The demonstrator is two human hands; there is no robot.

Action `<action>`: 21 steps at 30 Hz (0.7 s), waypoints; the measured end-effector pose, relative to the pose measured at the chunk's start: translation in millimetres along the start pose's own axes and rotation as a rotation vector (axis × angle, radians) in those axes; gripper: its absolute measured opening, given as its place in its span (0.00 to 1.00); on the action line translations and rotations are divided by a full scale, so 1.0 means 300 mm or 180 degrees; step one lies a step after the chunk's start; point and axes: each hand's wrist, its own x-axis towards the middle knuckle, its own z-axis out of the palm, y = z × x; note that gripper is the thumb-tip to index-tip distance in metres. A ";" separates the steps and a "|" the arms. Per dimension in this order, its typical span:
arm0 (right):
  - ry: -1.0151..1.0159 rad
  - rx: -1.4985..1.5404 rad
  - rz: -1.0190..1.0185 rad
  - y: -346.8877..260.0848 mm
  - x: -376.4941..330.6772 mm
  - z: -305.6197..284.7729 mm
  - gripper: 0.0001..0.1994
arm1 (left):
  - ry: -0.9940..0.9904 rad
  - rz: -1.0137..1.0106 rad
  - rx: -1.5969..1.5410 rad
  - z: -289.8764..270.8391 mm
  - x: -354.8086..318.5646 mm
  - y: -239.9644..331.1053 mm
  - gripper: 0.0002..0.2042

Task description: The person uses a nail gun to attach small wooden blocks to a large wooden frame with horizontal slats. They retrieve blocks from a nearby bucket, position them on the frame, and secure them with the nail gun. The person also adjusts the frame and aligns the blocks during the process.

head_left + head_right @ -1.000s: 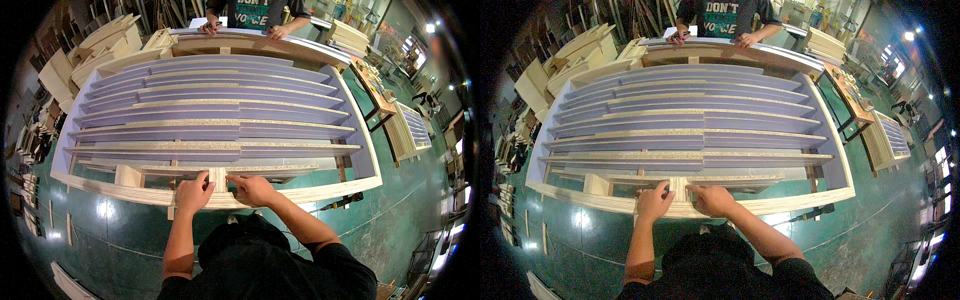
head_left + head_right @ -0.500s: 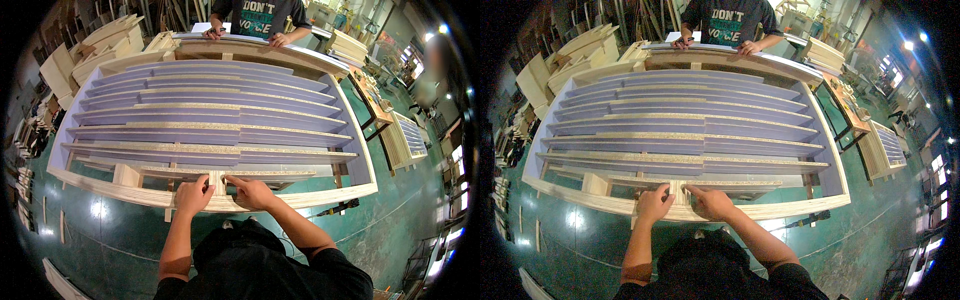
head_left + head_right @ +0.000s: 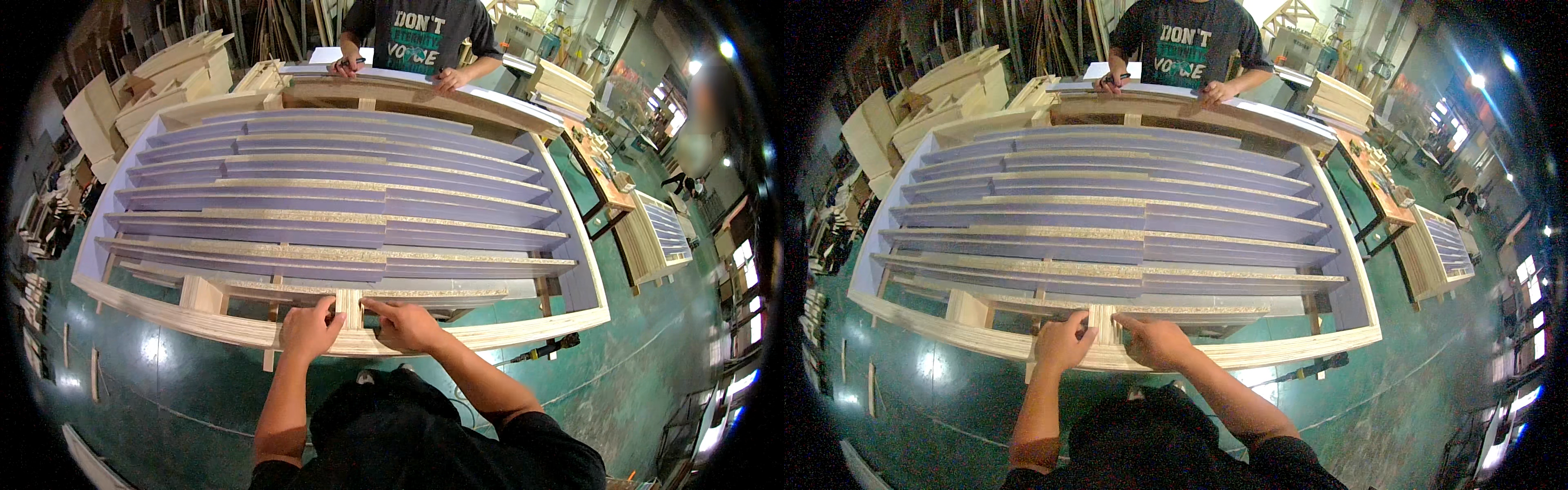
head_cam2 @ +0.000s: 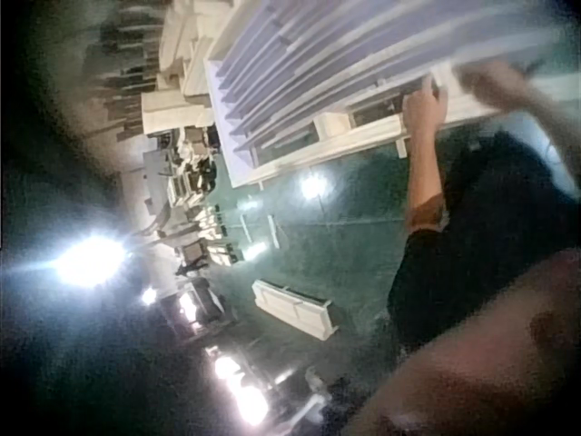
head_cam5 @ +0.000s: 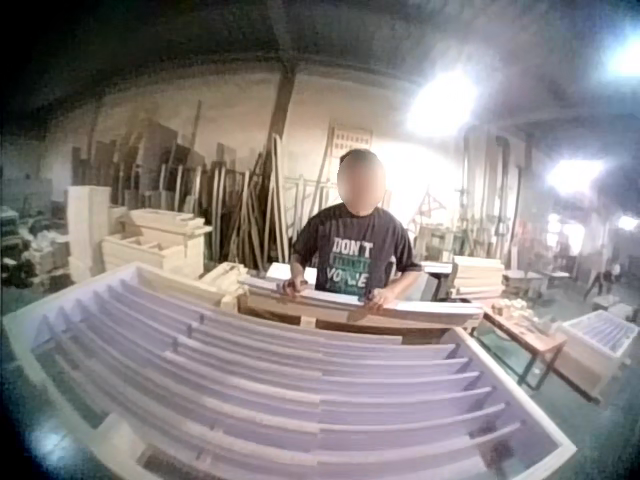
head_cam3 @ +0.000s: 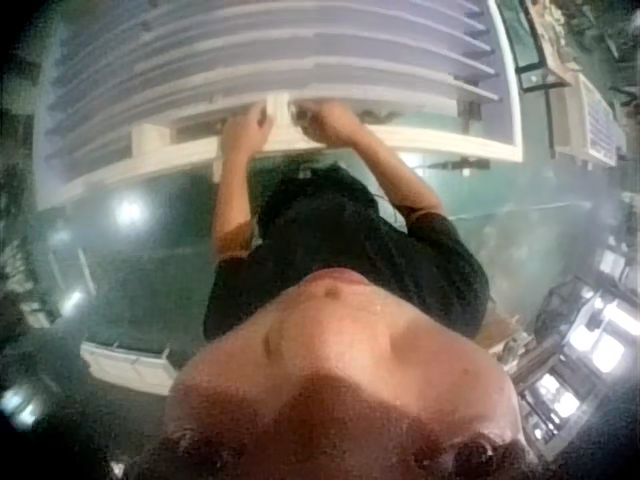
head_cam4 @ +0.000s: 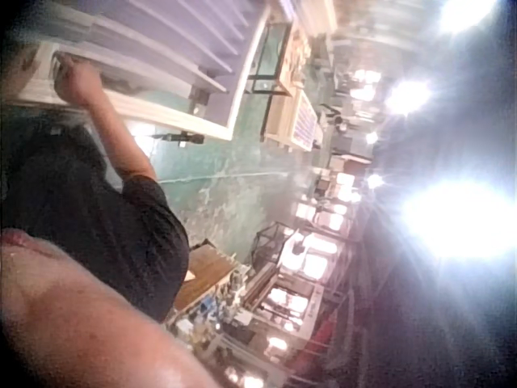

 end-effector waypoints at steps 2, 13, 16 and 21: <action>-0.0006 -0.0071 0.0045 0.006 -0.005 0.013 0.35 | 0.0047 0.0027 0.0087 -0.011 -0.005 0.017 0.25; -0.0213 0.0034 0.0015 0.016 0.012 0.012 0.39 | -0.0029 0.0127 -0.0009 0.003 -0.007 -0.010 0.25; -0.0387 -0.0097 0.0062 -0.009 -0.003 -0.023 0.41 | 0.0026 0.0047 0.0034 0.007 -0.010 -0.001 0.24; -0.0178 -0.0081 -0.0045 0.028 -0.002 0.011 0.39 | 0.0034 0.0188 -0.0160 -0.020 -0.017 0.003 0.24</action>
